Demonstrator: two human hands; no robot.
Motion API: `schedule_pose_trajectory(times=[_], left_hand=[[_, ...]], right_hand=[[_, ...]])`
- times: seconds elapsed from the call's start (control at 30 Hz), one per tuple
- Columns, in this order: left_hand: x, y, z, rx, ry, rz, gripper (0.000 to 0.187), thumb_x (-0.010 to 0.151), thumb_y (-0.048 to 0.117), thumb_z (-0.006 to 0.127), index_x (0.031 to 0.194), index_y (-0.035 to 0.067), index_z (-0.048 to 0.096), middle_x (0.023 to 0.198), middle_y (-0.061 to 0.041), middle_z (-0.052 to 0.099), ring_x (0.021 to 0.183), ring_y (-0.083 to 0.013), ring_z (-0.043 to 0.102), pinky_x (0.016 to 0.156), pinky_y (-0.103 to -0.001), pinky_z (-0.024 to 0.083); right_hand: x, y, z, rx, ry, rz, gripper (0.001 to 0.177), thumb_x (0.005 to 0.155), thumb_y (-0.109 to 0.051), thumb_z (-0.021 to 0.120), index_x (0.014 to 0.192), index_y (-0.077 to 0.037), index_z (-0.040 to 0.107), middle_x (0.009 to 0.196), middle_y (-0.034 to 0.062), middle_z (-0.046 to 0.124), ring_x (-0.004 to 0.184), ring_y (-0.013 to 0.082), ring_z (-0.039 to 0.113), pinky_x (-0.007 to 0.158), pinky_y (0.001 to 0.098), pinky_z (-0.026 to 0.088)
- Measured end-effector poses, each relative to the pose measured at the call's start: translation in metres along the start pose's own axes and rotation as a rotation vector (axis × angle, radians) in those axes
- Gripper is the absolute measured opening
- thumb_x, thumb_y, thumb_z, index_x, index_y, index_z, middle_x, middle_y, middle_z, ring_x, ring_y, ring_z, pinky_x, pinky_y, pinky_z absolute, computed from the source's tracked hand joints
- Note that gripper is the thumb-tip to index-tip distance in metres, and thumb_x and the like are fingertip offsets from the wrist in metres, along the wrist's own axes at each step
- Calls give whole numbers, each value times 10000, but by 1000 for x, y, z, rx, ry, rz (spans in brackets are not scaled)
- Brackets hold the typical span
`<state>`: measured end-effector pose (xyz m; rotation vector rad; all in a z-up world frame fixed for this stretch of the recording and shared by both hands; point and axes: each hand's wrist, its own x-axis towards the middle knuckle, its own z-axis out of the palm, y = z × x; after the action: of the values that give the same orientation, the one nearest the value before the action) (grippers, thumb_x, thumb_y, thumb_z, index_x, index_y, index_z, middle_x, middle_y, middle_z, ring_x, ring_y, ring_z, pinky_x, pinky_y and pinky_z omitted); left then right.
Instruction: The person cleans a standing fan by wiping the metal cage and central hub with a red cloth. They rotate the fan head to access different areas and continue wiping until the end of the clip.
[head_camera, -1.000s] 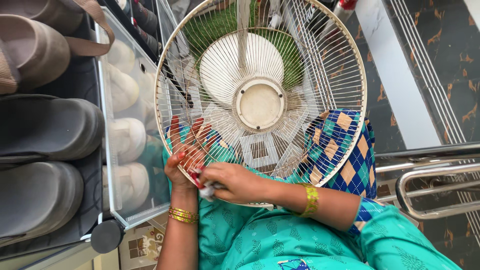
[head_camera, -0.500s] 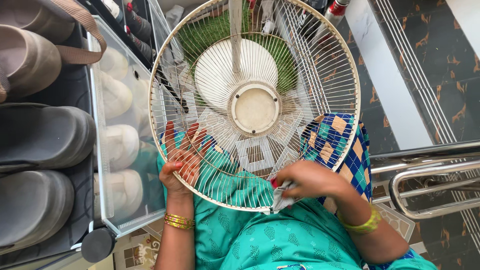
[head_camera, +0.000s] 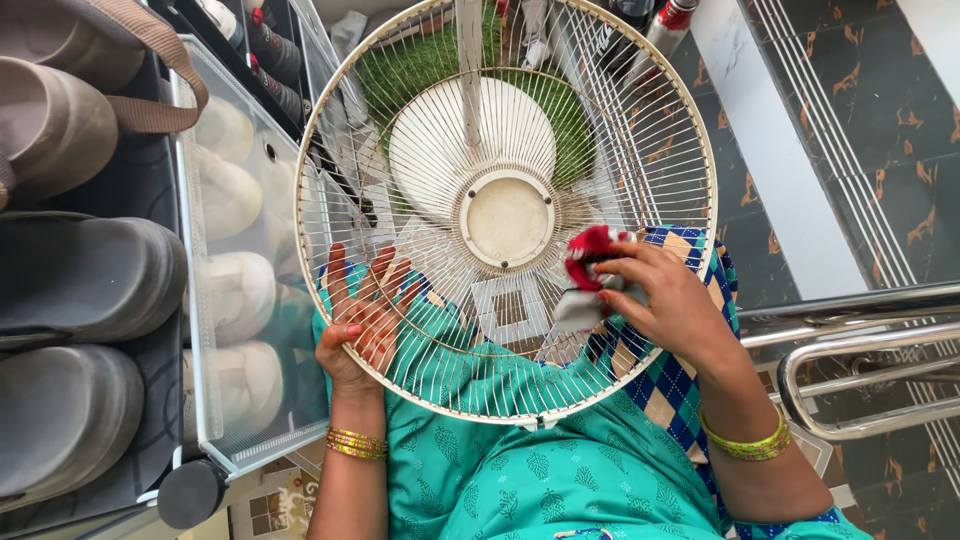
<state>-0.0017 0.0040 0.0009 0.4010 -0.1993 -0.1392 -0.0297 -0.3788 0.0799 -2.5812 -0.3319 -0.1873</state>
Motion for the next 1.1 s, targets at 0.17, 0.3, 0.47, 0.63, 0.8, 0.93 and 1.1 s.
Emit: schedule_pose_trajectory(times=[0.17, 0.3, 0.47, 0.63, 0.8, 0.93, 1.1], left_hand=[[1, 0, 14, 66, 110, -3, 1055, 675, 77, 605, 1648, 192, 213, 1573, -362, 330, 1403, -459, 456, 990, -385, 564], [3, 0, 23, 47, 95, 8, 1056, 665, 86, 624, 1636, 188, 221, 1564, -351, 345, 1432, -486, 418, 1164, -544, 448], [3, 0, 17, 47, 76, 16, 1093, 662, 103, 659, 1663, 197, 229, 1572, -332, 370, 1483, -496, 380, 1258, -632, 279], [6, -2, 17, 47, 98, 5, 1128, 628, 129, 683, 1655, 226, 228, 1562, -301, 388, 1480, -477, 383, 1246, -637, 288], [1, -2, 14, 32, 73, 12, 1115, 645, 110, 666, 1665, 223, 227, 1566, -299, 384, 1496, -457, 370, 1269, -624, 284], [-10, -3, -17, 32, 74, 17, 1080, 664, 81, 622, 1656, 197, 212, 1562, -318, 417, 1467, -466, 418, 1196, -520, 384], [-19, -8, -63, -214, -130, 22, 872, 914, -23, 512, 1714, 120, 196, 1373, -323, 488, 1085, -336, 572, 949, -354, 537]], right_hand=[[2, 4, 9, -77, -51, 44, 469, 786, -301, 798, 1217, -134, 718, 1410, 132, 614, 1343, 375, 516, 1107, 513, 421], [2, -6, 35, -203, -154, -24, 654, 700, -305, 847, 1278, -74, 645, 1439, 249, 513, 1361, 469, 421, 1087, 537, 384], [-17, -39, 74, -266, -202, -50, 605, 735, -185, 793, 1298, -65, 606, 1416, 287, 499, 1315, 467, 477, 1055, 494, 460], [-22, -73, 97, -73, -353, -265, 457, 852, -101, 702, 1300, -100, 614, 1350, 225, 579, 1249, 396, 564, 1024, 474, 497], [-22, -101, 115, 292, -369, -503, 563, 866, -83, 694, 1411, -42, 560, 1423, 232, 551, 1328, 405, 530, 1082, 489, 454], [-22, -102, 115, 228, -480, -621, 608, 804, -2, 654, 1406, -49, 592, 1465, 172, 580, 1392, 376, 527, 1112, 463, 466], [-14, -82, 97, 277, -725, -412, 463, 793, -19, 640, 1247, -81, 706, 1321, 99, 692, 1264, 302, 619, 1055, 429, 500]])
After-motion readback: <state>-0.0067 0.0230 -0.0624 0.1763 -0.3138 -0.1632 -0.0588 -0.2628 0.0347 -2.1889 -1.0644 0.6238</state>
